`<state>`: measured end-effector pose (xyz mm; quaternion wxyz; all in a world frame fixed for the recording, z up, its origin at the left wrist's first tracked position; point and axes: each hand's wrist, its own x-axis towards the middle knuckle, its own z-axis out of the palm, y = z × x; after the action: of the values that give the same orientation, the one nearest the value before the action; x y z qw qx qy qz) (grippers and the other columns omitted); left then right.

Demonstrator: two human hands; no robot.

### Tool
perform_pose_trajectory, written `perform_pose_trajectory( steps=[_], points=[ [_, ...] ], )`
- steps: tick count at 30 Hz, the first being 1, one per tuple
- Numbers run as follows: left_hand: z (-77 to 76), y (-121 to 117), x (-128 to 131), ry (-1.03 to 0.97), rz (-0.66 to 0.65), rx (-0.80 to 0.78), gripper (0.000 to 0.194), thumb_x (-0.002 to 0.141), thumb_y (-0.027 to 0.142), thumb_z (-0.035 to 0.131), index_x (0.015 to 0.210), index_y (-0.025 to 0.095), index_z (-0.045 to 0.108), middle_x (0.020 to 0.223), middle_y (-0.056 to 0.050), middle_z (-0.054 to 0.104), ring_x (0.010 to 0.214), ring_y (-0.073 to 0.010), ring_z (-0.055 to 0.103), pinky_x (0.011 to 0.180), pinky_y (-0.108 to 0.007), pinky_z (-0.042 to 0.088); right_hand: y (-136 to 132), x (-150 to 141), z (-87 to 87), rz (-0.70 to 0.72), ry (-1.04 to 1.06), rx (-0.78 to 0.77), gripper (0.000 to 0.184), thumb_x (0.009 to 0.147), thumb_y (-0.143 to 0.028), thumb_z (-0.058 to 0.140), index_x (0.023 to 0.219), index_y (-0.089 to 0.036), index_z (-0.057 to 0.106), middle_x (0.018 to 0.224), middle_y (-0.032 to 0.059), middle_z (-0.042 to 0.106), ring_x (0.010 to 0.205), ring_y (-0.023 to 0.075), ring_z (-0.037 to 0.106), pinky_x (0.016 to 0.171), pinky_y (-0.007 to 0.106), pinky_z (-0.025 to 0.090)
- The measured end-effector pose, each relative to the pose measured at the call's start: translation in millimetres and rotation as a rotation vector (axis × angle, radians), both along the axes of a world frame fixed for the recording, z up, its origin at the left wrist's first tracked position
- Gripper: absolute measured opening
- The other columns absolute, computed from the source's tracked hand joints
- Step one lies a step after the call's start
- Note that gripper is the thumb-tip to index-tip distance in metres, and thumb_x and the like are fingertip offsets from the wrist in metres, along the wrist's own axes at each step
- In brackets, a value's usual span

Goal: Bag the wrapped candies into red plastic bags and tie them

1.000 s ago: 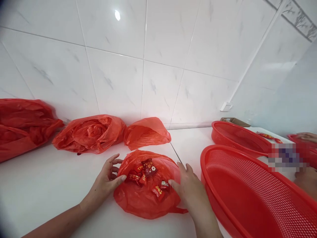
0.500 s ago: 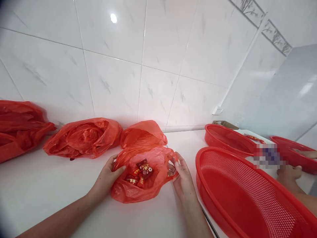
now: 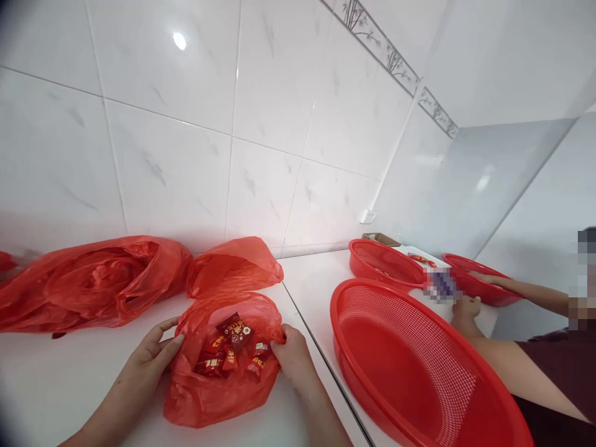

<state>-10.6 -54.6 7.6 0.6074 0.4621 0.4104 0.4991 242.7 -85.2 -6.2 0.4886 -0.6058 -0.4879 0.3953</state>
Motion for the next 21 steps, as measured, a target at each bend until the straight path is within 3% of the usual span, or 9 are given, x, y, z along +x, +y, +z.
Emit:
perform_pose_trajectory(
  steps=[5, 9, 12, 16, 21],
  points=[
    [0.9, -3.6, 2.3, 0.023, 0.001, 0.024, 0.048, 0.072, 0.054, 0.066, 0.104, 0.025, 0.046, 0.074, 0.000, 0.068, 0.059, -0.0202, 0.064, 0.053, -0.029, 0.052, -2.6, 5.2, 16.6, 0.071, 0.387, 0.011, 0.027, 0.072, -0.035, 0.063, 0.092, -0.017, 0.061, 0.076, 0.0022, 0.068, 0.068, 0.0179, 0.063, 0.061, 0.028, 0.048],
    [-1.1, -8.7, 3.9, 0.045, 0.024, 0.123, 0.035, 0.075, 0.051, 0.064, 0.084, 0.022, 0.048, 0.073, 0.002, 0.062, 0.060, -0.0147, 0.058, 0.056, -0.025, 0.050, -8.0, 14.1, 29.4, 0.014, 0.726, 0.158, 0.027, 0.073, -0.037, 0.068, 0.093, -0.020, 0.063, 0.087, 0.0030, 0.070, 0.077, 0.0161, 0.064, 0.075, 0.029, 0.049],
    [-1.7, -12.6, 3.4, 0.088, 0.043, 0.173, 0.034, 0.081, 0.052, 0.056, 0.074, 0.020, 0.048, 0.065, 0.004, 0.053, 0.055, -0.0106, 0.049, 0.051, -0.020, 0.043, -12.6, 20.4, 35.0, -0.009, 0.761, 0.223, 0.027, 0.074, -0.039, 0.067, 0.098, -0.028, 0.062, 0.093, 0.0010, 0.069, 0.075, 0.0153, 0.063, 0.070, 0.029, 0.050],
    [1.9, -16.3, 0.4, 0.118, 0.052, 0.182, 0.040, 0.084, 0.054, 0.049, 0.066, 0.019, 0.044, 0.060, 0.004, 0.046, 0.053, -0.0102, 0.041, 0.048, -0.020, 0.037, -14.7, 21.3, 37.9, 0.026, 0.701, 0.254, 0.043, 0.074, -0.045, 0.065, 0.115, -0.035, 0.056, 0.115, 0.0023, 0.064, 0.088, 0.0195, 0.063, 0.070, 0.033, 0.051],
    [5.2, -14.7, -1.0, 0.170, 0.080, 0.271, 0.032, 0.080, 0.052, 0.054, 0.083, 0.020, 0.051, 0.073, 0.001, 0.055, 0.064, -0.0148, 0.052, 0.058, -0.024, 0.044, -12.5, 14.5, 38.5, -0.026, 0.629, 0.202, 0.050, 0.069, -0.041, 0.069, 0.116, -0.031, 0.056, 0.109, 0.0045, 0.066, 0.084, 0.0205, 0.064, 0.064, 0.030, 0.050]
  ],
)
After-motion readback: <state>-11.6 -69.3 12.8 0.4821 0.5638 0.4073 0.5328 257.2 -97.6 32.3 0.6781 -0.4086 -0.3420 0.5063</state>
